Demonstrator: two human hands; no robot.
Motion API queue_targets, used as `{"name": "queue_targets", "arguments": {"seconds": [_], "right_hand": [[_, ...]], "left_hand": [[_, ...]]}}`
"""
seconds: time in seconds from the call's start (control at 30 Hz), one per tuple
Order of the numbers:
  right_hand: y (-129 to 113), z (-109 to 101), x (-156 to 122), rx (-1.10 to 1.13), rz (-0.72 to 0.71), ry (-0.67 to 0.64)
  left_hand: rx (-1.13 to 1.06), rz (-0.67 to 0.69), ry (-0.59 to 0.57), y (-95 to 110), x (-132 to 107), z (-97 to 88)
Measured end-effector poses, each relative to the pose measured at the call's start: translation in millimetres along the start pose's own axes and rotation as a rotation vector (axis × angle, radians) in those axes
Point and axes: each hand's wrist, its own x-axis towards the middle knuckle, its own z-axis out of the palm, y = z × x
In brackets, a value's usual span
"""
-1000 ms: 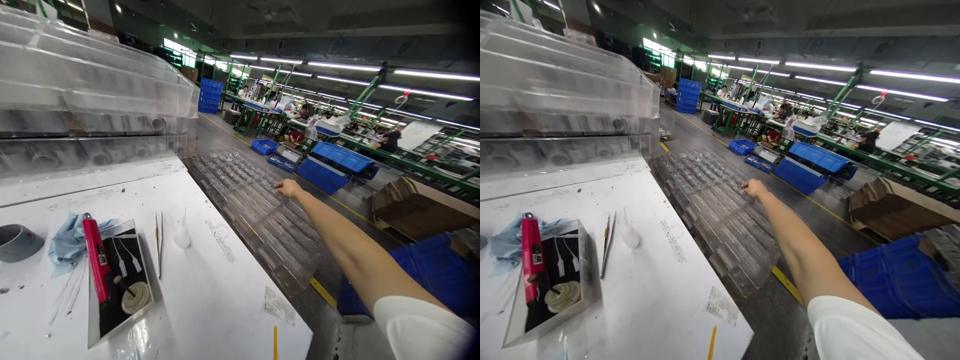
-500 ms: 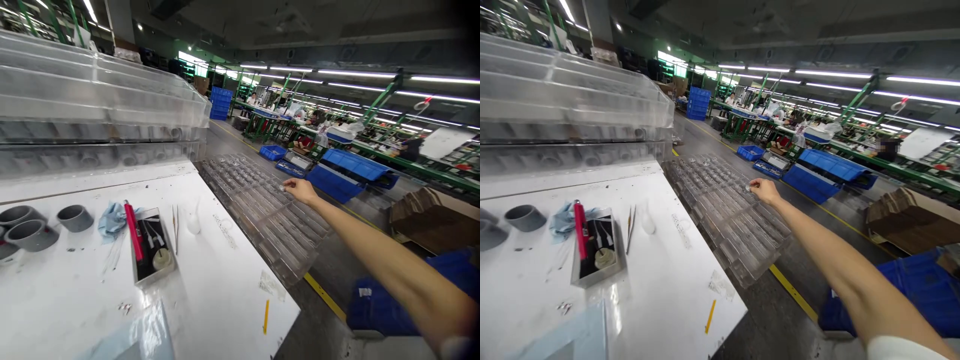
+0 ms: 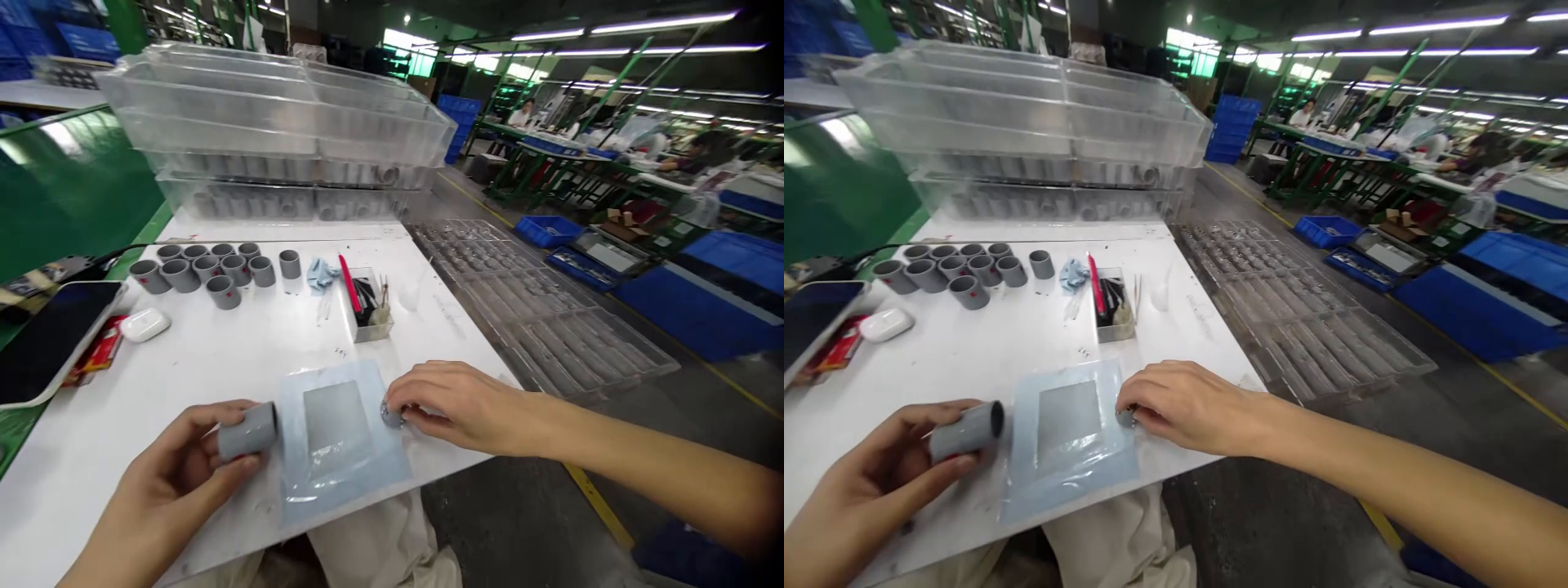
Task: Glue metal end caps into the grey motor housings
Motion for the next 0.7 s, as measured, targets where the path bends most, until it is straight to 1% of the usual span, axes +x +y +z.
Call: {"name": "queue_targets", "arguments": {"seconds": [0.1, 0.2, 0.27, 0.33, 0.4, 0.53, 0.7], "right_hand": [[-2.8, 1.9, 9.4, 0.039, 0.045, -0.059], [-4.2, -1.6, 7.3, 0.086, 0.127, -0.093], [-5.3, -2.8, 3.0, 0.115, 0.162, -0.079], [-6.8, -2.1, -1.7, 0.117, 0.193, -0.038], [-9.0, 0.1, -5.4, 0.09, 0.23, 0.004], [-15.5, 6.7, -6.7, -0.007, 0.29, -0.015], [-16.1, 14.6, -1.1, -0.1, 0.272, -0.014]], "left_hand": [[-0.088, -0.024, -0.036, 6.9, 3.3, 2.0], [-0.133, -0.014, -0.122, -0.3, 8.0, -5.9], [-0.147, 0.005, -0.177, -7.6, 10.3, -11.8], [-0.153, 0.013, -0.204, -12.4, 11.5, -15.3], [-0.148, 0.017, -0.213, -13.6, 11.5, -16.0], [-0.12, 0.041, -0.218, -11.7, 10.6, -13.7], [-0.106, 0.042, -0.215, -12.7, 11.0, -13.5]]}}
